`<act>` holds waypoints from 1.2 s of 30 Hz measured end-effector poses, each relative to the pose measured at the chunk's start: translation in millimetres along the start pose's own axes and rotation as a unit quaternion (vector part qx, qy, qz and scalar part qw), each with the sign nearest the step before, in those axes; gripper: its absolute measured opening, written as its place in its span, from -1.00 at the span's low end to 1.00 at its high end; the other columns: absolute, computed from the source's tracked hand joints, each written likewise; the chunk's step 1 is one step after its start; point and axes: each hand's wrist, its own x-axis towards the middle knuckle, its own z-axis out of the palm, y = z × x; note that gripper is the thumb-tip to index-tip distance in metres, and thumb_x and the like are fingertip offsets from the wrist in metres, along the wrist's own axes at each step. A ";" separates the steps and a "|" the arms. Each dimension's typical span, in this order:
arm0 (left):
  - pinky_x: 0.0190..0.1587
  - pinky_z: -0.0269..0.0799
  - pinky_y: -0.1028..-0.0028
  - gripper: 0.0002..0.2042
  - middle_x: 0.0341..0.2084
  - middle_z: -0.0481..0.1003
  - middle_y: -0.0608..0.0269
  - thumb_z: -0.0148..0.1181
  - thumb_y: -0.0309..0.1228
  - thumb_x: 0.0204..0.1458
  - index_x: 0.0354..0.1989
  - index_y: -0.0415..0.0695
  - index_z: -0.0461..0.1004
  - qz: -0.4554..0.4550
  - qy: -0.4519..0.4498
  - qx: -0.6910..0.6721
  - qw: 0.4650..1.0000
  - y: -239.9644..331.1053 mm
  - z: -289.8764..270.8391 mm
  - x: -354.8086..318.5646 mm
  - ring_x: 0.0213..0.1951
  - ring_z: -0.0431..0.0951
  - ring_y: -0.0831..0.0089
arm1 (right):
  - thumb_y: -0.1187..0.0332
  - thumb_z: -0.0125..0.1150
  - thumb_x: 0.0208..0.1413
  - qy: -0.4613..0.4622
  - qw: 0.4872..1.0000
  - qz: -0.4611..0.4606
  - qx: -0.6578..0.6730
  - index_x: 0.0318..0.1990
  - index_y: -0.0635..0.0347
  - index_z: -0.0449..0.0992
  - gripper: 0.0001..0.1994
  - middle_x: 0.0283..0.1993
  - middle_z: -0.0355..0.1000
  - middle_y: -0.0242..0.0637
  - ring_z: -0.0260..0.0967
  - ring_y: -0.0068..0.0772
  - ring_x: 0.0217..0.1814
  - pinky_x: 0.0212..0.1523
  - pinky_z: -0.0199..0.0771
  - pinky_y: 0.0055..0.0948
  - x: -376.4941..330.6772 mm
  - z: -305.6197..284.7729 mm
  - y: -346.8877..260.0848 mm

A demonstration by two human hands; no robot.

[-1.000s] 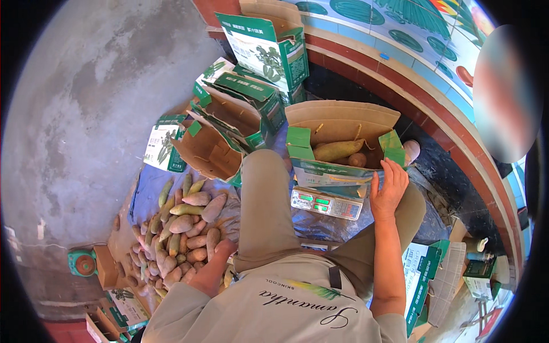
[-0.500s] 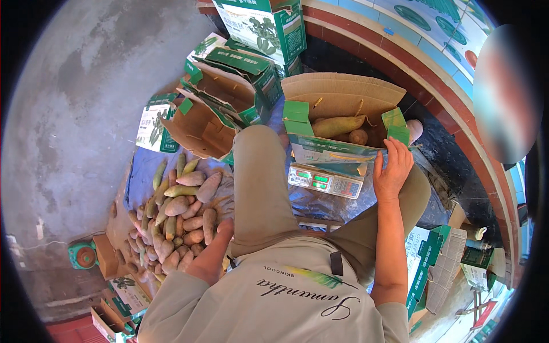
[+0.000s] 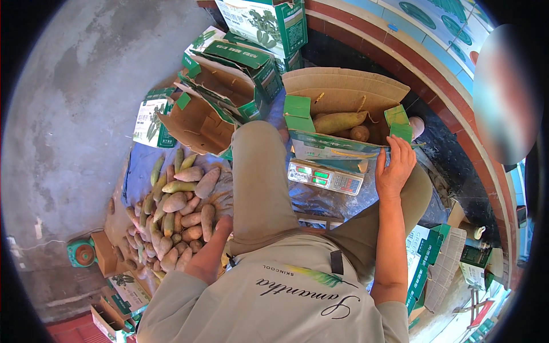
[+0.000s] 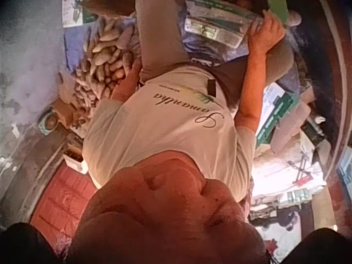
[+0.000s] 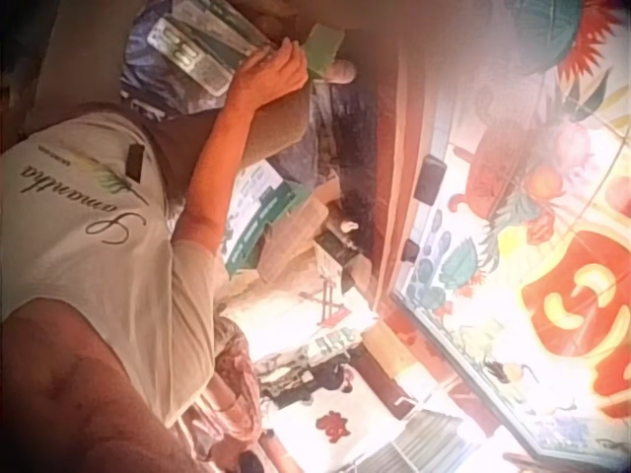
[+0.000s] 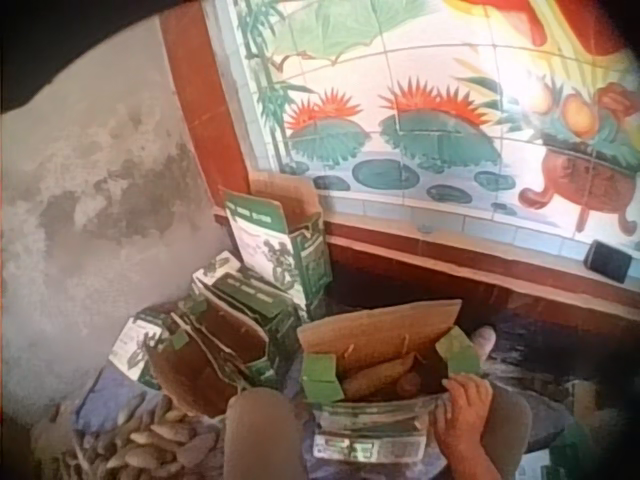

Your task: The person sorts sweet potatoes, weighs them on a scale, and packs them into cardboard boxes by hand.

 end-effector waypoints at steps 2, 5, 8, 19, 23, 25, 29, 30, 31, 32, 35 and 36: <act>-0.02 0.45 0.18 -0.66 -0.05 0.48 -0.05 0.11 -0.35 0.00 -0.02 -0.16 0.42 0.015 0.002 0.021 1.000 -13.2 4.0 4.3 0.02 0.49 0.07 | 0.47 0.22 -0.08 0.000 1.000 -0.003 0.012 -0.05 0.20 0.43 -0.65 0.00 0.39 -0.24 0.26 -0.14 0.13 0.17 0.12 -0.12 1.8 2.4 -3.6; -0.03 0.45 0.19 -0.64 -0.06 0.48 -0.05 0.15 -0.37 -0.04 -0.02 -0.16 0.41 0.018 0.000 0.027 0.999 7.0 -9.7 -10.8 0.01 0.50 0.09 | 0.48 0.22 -0.09 -0.005 1.000 0.000 0.003 -0.05 0.20 0.43 -0.64 0.00 0.39 -0.24 0.27 -0.14 0.13 0.17 0.12 -0.11 -2.0 -1.3 1.2; -0.04 0.46 0.19 -0.63 -0.08 0.49 -0.07 0.17 -0.36 -0.07 -0.04 -0.17 0.42 0.000 0.004 0.018 1.000 0.7 -18.1 -13.6 0.01 0.50 0.10 | 0.48 0.22 -0.09 -0.002 1.000 0.000 0.012 -0.05 0.20 0.43 -0.64 0.00 0.39 -0.24 0.27 -0.14 0.12 0.17 0.13 -0.11 -1.2 -0.5 -0.1; -0.53 0.54 0.41 -0.48 -0.46 0.56 0.04 0.20 0.01 -0.05 -0.19 -0.28 0.46 -0.107 0.041 -0.325 0.939 -14.2 -53.5 -26.6 -0.55 0.59 0.32 | 0.48 0.22 -0.09 -0.003 1.000 -0.004 0.012 -0.06 0.20 0.43 -0.64 -0.01 0.39 -0.23 0.27 -0.13 0.12 0.15 0.14 -0.12 2.3 3.1 -2.9; -0.51 0.54 0.38 -0.49 -0.50 0.55 0.07 0.22 -0.04 -0.05 -0.15 -0.28 0.45 -0.143 0.033 -0.315 0.938 -19.8 -53.8 -11.6 -0.54 0.60 0.29 | 0.48 0.21 -0.09 -0.003 1.000 -0.006 -0.002 -0.06 0.21 0.43 -0.64 -0.01 0.39 -0.22 0.27 -0.12 0.11 0.14 0.14 -0.12 1.2 -0.4 1.4; -0.51 0.55 0.38 -0.47 -0.50 0.55 0.08 0.23 -0.05 -0.06 -0.09 -0.30 0.42 -0.134 -0.011 -0.293 0.947 -16.1 -47.1 1.9 -0.53 0.60 0.28 | 0.48 0.21 -0.09 -0.010 1.000 -0.004 -0.014 -0.06 0.20 0.43 -0.65 -0.01 0.39 -0.22 0.27 -0.12 0.11 0.14 0.14 -0.12 -1.0 -6.8 4.1; -0.46 0.56 0.38 -0.29 -0.22 0.51 -0.11 0.31 -0.11 -0.10 0.16 -0.32 0.24 0.116 0.370 -0.054 0.920 -152.7 30.0 72.6 -0.44 0.61 0.13 | 0.48 0.23 -0.14 0.004 0.998 0.001 0.055 -0.08 0.20 0.43 -0.63 -0.02 0.38 -0.21 0.26 -0.11 0.11 0.13 0.16 -0.11 9.5 8.0 -12.0; -0.47 0.56 0.32 -0.29 -0.19 0.49 -0.13 0.32 -0.13 -0.11 0.16 -0.32 0.24 0.216 0.454 -0.031 0.864 -134.1 46.2 88.5 -0.45 0.60 0.10 | 0.49 0.24 -0.16 -0.005 0.999 -0.004 0.051 -0.08 0.20 0.43 -0.62 -0.03 0.38 -0.21 0.26 -0.11 0.10 0.13 0.16 -0.11 7.3 3.0 -8.2; -0.48 0.55 0.27 -0.29 -0.17 0.47 -0.14 0.33 -0.15 -0.11 0.17 -0.32 0.23 0.304 0.536 -0.007 0.787 -117.7 45.2 91.7 -0.47 0.59 0.06 | 0.49 0.24 -0.16 -0.001 1.000 0.001 0.021 -0.08 0.20 0.43 -0.62 -0.03 0.38 -0.21 0.26 -0.11 0.10 0.13 0.16 -0.11 4.4 1.0 -3.8; -0.48 0.55 0.27 -0.29 -0.17 0.47 -0.14 0.33 -0.15 -0.11 0.17 -0.32 0.23 0.320 0.532 -0.015 0.784 -90.4 38.5 94.3 -0.47 0.59 0.06 | 0.49 0.24 -0.18 -0.001 1.000 0.000 0.027 -0.09 0.20 0.43 -0.61 -0.04 0.38 -0.21 0.26 -0.11 0.10 0.12 0.16 -0.11 3.7 3.1 -4.9; -0.36 0.52 0.27 -0.39 -0.14 0.46 -0.09 0.27 -0.14 -0.07 0.07 -0.31 0.30 0.182 0.356 -0.154 0.904 -94.1 28.1 69.4 -0.33 0.56 0.10 | 0.50 0.25 -0.21 0.002 1.000 0.012 0.020 -0.11 0.20 0.44 -0.61 -0.04 0.38 -0.21 0.27 -0.11 0.09 0.11 0.17 -0.10 0.7 1.5 -0.6; -0.31 0.51 0.27 -0.43 -0.12 0.45 -0.08 0.25 -0.13 -0.06 0.03 -0.31 0.32 0.126 0.291 -0.194 0.928 -86.4 22.6 59.0 -0.28 0.54 0.12 | 0.50 0.25 -0.22 0.002 1.000 0.013 0.024 -0.12 0.20 0.44 -0.61 -0.04 0.38 -0.21 0.27 -0.11 0.08 0.11 0.18 -0.10 0.5 1.5 -1.0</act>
